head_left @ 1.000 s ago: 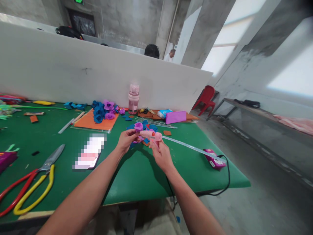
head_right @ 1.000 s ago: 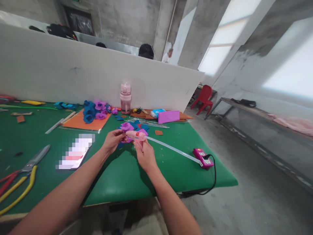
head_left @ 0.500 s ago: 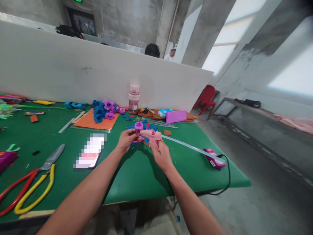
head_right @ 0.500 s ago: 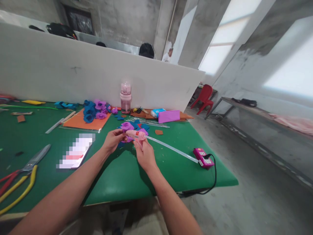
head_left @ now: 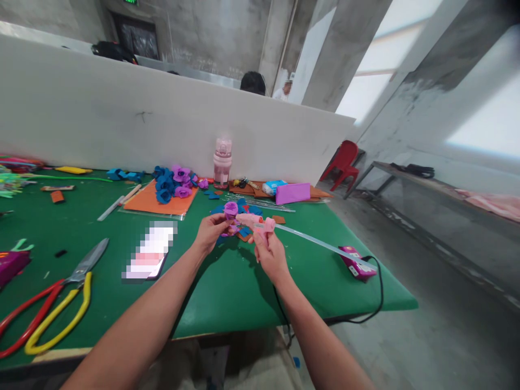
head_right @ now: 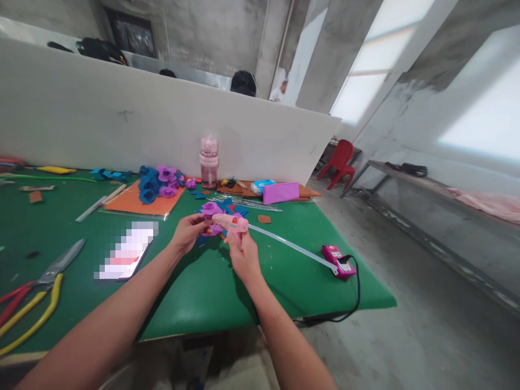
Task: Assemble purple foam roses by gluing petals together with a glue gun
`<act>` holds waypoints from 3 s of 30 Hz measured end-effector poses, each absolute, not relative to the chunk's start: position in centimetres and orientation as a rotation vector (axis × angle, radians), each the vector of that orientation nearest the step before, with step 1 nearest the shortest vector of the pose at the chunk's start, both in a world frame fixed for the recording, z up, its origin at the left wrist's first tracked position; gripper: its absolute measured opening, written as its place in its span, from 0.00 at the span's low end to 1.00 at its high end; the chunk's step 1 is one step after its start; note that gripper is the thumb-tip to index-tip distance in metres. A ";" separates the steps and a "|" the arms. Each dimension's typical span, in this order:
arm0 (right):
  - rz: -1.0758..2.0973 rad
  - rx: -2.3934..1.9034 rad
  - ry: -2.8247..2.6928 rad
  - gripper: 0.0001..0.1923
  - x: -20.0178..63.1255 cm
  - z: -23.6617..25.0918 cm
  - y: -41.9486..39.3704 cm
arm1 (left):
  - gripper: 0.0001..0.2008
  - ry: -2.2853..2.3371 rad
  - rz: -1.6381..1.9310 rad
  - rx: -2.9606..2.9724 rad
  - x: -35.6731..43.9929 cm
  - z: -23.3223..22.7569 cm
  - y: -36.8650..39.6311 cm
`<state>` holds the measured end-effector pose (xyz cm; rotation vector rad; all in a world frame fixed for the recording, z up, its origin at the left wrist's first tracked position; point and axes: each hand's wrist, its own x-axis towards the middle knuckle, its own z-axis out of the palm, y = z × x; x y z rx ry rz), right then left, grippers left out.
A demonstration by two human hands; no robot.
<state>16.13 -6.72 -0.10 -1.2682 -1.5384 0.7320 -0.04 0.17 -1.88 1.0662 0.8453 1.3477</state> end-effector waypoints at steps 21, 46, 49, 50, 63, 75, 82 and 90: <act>0.781 -1.764 -1.375 0.13 24.7 -3.2 -5.5 | 0.14 0.843 1.344 1.050 -0.1 -2.4 0.5; 1.406 -0.839 -0.915 0.16 10.2 -3.4 1.6 | 0.18 0.945 1.450 0.962 -0.9 -2.4 1.3; 1.419 -0.779 -0.980 0.16 10.0 -4.1 1.6 | 0.17 0.935 1.437 0.938 -0.7 -2.6 1.3; 1.402 -0.780 -1.015 0.15 10.0 -4.1 1.5 | 0.16 0.930 1.438 0.939 -0.6 -2.7 1.3; 1.399 -0.687 -0.975 0.16 10.4 -3.5 0.6 | 0.17 0.916 1.427 0.984 0.3 -3.0 1.1; 1.396 -0.680 -0.909 0.13 10.5 -4.1 1.1 | 0.16 0.978 1.418 0.994 0.3 -3.2 1.0; 1.403 -0.664 -0.970 0.13 10.4 -4.7 1.3 | 0.16 1.038 1.439 1.015 0.3 -2.7 0.8; 1.391 -0.698 -1.023 0.16 10.3 -5.1 1.5 | 0.14 1.131 1.505 1.069 0.0 -2.1 0.7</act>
